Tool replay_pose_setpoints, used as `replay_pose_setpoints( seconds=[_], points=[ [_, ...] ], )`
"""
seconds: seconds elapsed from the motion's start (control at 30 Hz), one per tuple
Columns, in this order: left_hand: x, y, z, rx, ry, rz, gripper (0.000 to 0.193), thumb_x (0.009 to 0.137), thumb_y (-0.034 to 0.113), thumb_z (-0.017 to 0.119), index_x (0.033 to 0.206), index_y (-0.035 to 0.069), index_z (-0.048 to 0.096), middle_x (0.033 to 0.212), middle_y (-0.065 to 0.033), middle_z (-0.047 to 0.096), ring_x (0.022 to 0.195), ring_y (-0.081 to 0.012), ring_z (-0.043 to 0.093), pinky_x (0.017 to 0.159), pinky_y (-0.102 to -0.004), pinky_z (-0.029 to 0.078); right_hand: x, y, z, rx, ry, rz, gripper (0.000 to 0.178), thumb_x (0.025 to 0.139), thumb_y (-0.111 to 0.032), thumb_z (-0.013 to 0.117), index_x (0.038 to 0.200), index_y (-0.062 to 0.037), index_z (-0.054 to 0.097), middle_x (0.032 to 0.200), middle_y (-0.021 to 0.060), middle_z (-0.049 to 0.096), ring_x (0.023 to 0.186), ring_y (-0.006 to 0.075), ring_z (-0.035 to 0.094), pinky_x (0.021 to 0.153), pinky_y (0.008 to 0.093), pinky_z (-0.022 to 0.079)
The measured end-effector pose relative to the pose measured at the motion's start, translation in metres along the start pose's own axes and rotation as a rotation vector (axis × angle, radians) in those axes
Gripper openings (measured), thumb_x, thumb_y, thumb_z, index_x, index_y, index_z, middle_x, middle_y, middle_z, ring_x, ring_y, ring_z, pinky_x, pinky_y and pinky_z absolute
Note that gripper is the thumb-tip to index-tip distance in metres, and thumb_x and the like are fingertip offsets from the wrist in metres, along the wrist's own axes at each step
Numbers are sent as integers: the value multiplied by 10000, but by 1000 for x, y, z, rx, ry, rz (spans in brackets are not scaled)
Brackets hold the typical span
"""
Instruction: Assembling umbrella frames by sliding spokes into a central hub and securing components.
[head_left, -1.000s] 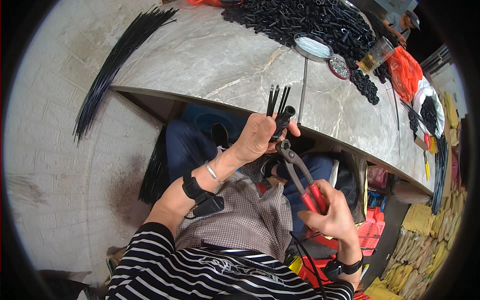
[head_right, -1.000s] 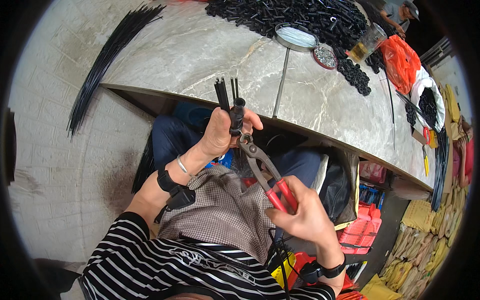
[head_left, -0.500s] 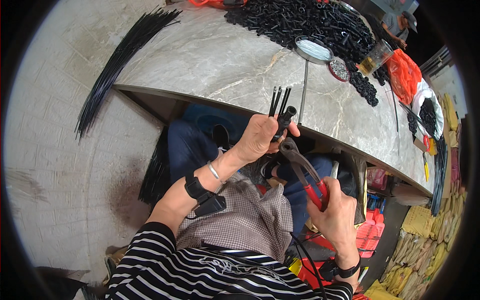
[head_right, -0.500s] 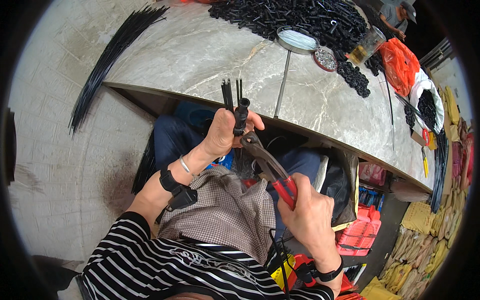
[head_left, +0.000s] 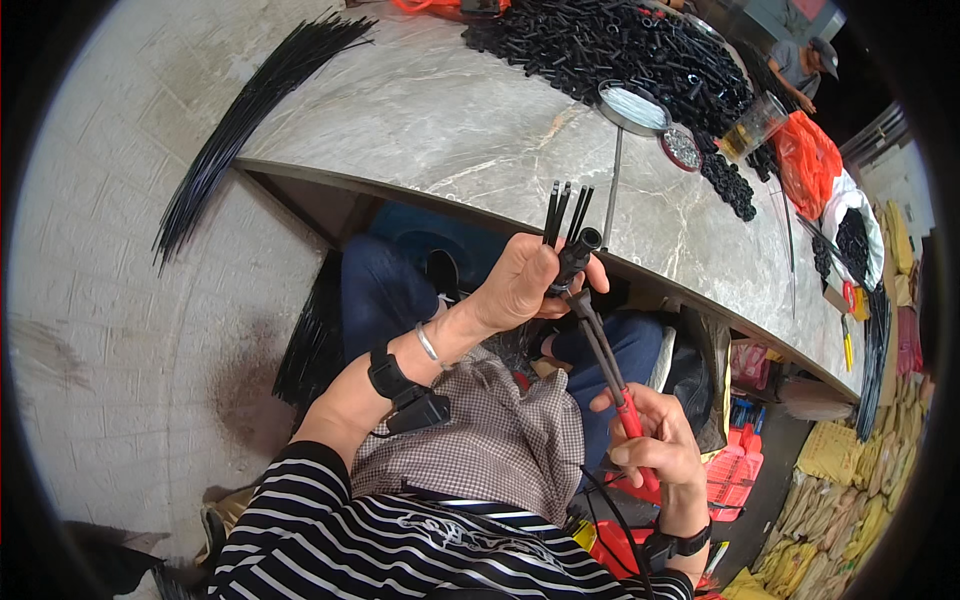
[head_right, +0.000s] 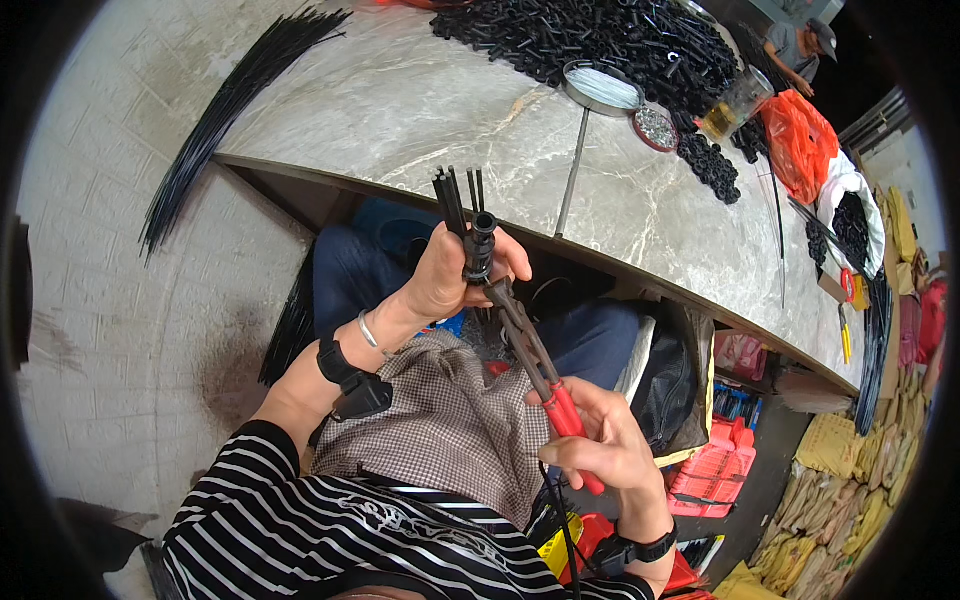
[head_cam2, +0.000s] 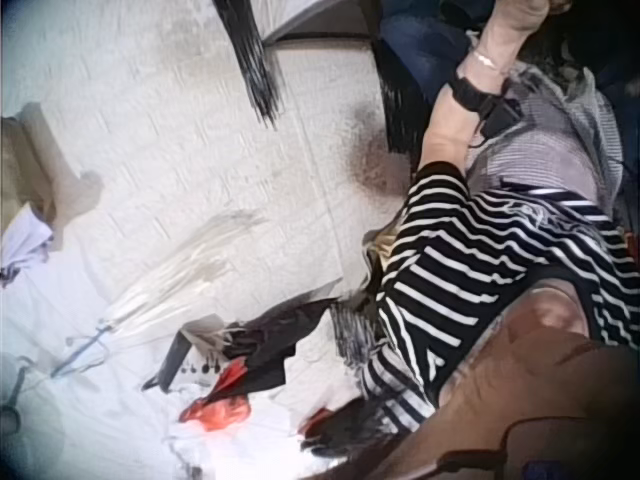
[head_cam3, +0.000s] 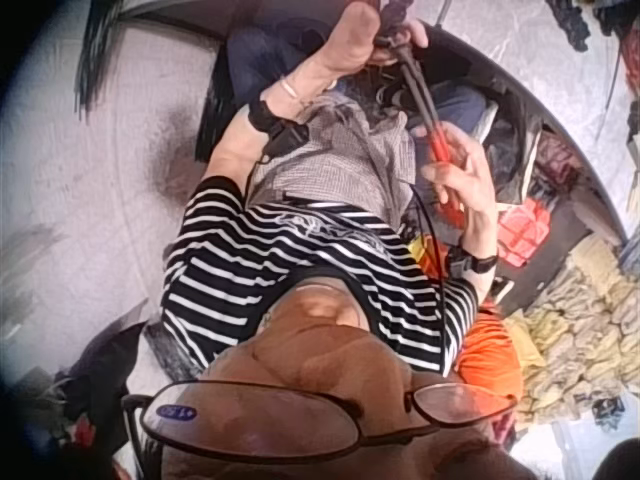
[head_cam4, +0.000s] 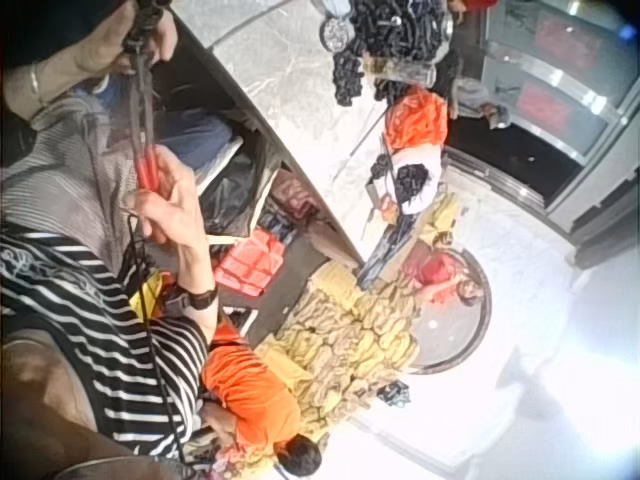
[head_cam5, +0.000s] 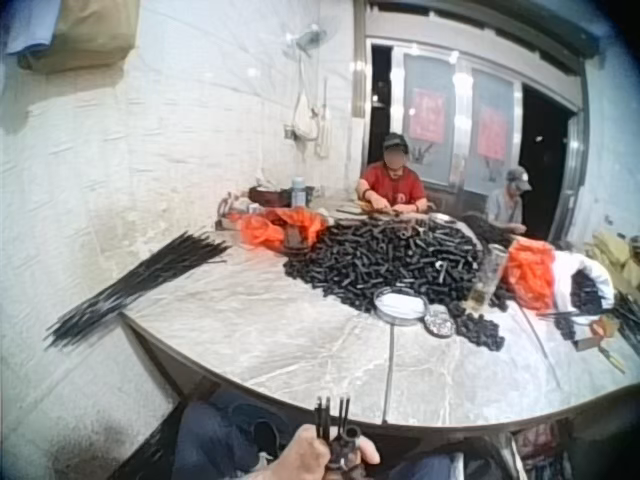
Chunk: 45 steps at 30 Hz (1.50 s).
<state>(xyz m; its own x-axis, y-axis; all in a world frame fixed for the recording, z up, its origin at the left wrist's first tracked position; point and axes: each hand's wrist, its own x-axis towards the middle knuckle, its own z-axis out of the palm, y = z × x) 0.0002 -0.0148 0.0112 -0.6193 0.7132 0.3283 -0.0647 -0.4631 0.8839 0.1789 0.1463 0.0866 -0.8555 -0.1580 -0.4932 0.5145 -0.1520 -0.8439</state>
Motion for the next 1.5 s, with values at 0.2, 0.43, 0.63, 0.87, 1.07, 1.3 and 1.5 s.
replay_pose_setpoints(
  seconds=[0.2,0.43,0.63,0.87,1.07,1.3,1.5],
  points=[
    [-2,2,0,3,-2,21,842,770,765,383,893,-32,625,505,12,456,393,-16,341,364,-185,224,-1,9,7,200,-41,39,497,627,-51,585,1097,99,517,494,24,467,346,88,425,372,201,304],
    [-3,3,1,-22,-20,-15,857,755,783,381,881,-29,626,504,14,455,389,-24,343,369,-188,230,-5,17,13,310,-132,1,493,742,-69,569,1199,92,475,600,63,510,447,91,461,422,207,339],
    [-1,8,1,62,-2,4,842,792,766,340,856,-22,630,484,23,447,391,-20,346,370,-187,227,2,29,20,-581,129,-389,526,958,-350,481,1304,43,426,1044,97,585,821,142,571,726,240,461],
    [-1,17,-2,102,-23,5,828,801,759,337,853,-11,639,482,36,439,399,-15,356,377,-179,225,5,31,24,-531,182,-426,471,945,-119,488,1363,43,343,1164,188,564,984,251,612,857,329,469],
    [-4,18,-6,81,-11,52,719,860,666,422,831,-11,663,584,52,422,452,-14,383,391,-177,253,6,28,26,-621,194,-426,460,945,-140,500,1350,33,365,1098,184,581,935,252,620,826,333,484],
    [-6,16,-11,93,-20,52,713,858,668,424,827,0,669,574,54,428,454,-13,381,396,-178,263,4,22,29,-619,181,-355,445,950,-164,500,1343,12,388,1024,159,578,824,222,628,741,315,505],
    [-4,16,-9,88,-34,44,712,844,677,434,825,5,667,574,59,419,457,-10,383,397,-176,264,4,20,30,-612,201,-338,428,953,-180,493,1333,-4,402,1001,157,570,814,235,624,726,316,501]
  ],
)
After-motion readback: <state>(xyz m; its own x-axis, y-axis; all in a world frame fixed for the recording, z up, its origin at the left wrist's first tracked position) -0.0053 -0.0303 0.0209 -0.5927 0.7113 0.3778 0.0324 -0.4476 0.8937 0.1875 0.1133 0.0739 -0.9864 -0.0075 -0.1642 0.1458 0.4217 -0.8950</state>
